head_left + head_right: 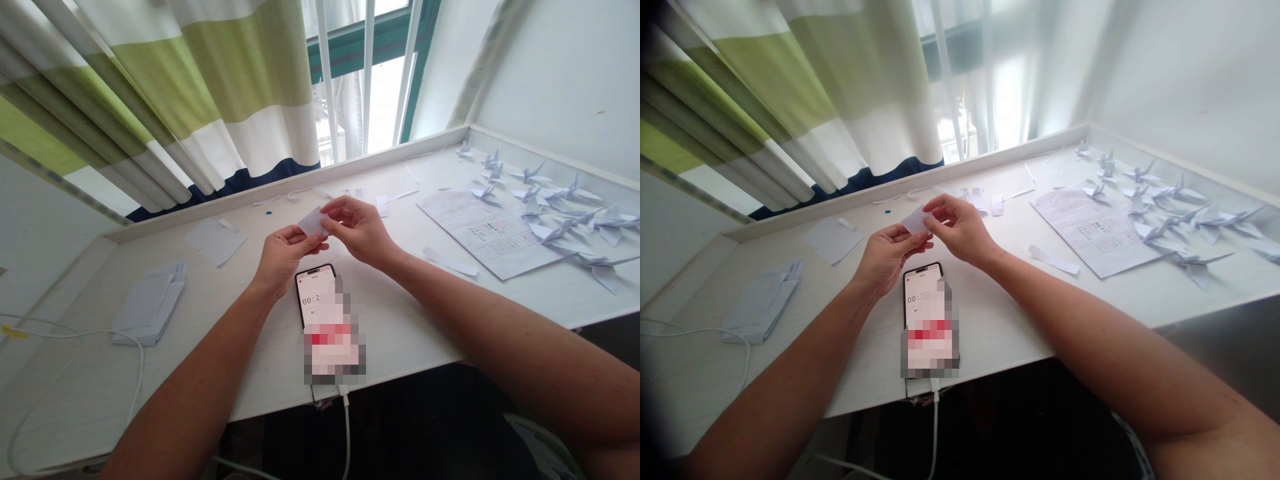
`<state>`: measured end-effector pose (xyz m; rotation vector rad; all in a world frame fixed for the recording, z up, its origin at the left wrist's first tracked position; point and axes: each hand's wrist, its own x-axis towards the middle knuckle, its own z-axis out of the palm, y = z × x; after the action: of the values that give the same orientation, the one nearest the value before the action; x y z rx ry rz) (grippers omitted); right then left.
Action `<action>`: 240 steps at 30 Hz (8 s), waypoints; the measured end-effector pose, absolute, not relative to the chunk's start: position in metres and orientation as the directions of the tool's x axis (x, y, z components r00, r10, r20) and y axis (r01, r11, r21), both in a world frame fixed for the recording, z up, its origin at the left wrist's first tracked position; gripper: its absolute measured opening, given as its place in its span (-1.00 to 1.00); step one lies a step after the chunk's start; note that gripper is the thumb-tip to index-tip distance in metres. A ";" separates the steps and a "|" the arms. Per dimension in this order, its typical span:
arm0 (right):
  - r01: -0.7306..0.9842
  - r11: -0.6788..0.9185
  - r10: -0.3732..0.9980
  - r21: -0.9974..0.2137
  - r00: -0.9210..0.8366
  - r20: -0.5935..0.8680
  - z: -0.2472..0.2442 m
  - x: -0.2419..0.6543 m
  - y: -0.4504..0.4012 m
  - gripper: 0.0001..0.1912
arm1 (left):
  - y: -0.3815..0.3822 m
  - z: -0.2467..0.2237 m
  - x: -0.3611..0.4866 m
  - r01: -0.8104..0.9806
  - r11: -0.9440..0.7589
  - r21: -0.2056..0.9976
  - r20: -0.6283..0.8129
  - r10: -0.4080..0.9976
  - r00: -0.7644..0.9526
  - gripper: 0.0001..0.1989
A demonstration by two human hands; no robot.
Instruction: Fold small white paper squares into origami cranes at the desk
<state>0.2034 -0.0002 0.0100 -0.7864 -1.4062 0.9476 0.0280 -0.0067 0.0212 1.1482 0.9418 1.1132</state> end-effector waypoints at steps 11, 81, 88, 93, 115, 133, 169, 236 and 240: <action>-0.119 0.349 0.929 -0.930 -0.089 0.360 0.010 0.205 0.004 -0.84 | -0.006 0.016 0.028 -0.163 0.050 0.985 -0.014 0.976 0.216 -0.58; -0.039 0.395 0.915 -0.918 -0.075 0.397 0.012 0.201 0.001 -0.46 | -0.005 0.016 0.029 -0.240 -0.035 0.970 0.080 0.980 0.183 -0.58; -0.030 0.392 0.917 -0.919 -0.072 0.393 0.011 0.200 0.001 -0.44 | -0.006 0.017 0.030 -0.220 -0.024 0.975 0.064 0.983 0.174 -0.53; -0.032 0.393 0.915 -0.919 -0.081 0.395 0.012 0.201 0.001 -0.45 | -0.006 0.016 0.029 -0.219 -0.024 0.975 0.065 0.981 0.184 -0.55; -0.188 0.321 0.936 -0.928 -0.086 0.341 0.014 0.201 0.002 -0.58 | -0.005 0.018 0.029 -0.250 -0.001 0.968 0.045 0.984 0.171 -0.60; -0.032 0.369 0.924 -0.929 -0.092 0.370 0.010 0.211 0.008 -0.81 | -0.006 0.016 0.026 -0.109 0.004 0.994 0.031 0.946 0.323 -0.68; -0.059 0.459 0.856 -0.886 -0.238 0.459 0.008 0.212 0.009 -0.98 | 0.000 0.016 0.015 -0.067 0.080 0.995 -0.041 0.890 0.454 -0.59; 0.072 0.383 0.922 -0.921 -0.094 0.376 0.009 0.206 0.010 -0.85 | -0.005 0.009 0.027 -0.147 -0.028 0.989 0.077 0.937 0.341 -0.59; 0.000 0.358 0.928 -0.934 -0.109 0.356 0.006 0.203 0.009 -0.80 | -0.003 0.008 0.027 -0.172 -0.052 0.984 0.093 0.966 0.242 -0.62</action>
<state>0.2030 0.0090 0.0058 -0.8952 -1.4527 0.9987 0.0274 -0.0031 0.0084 1.2477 0.8690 1.1479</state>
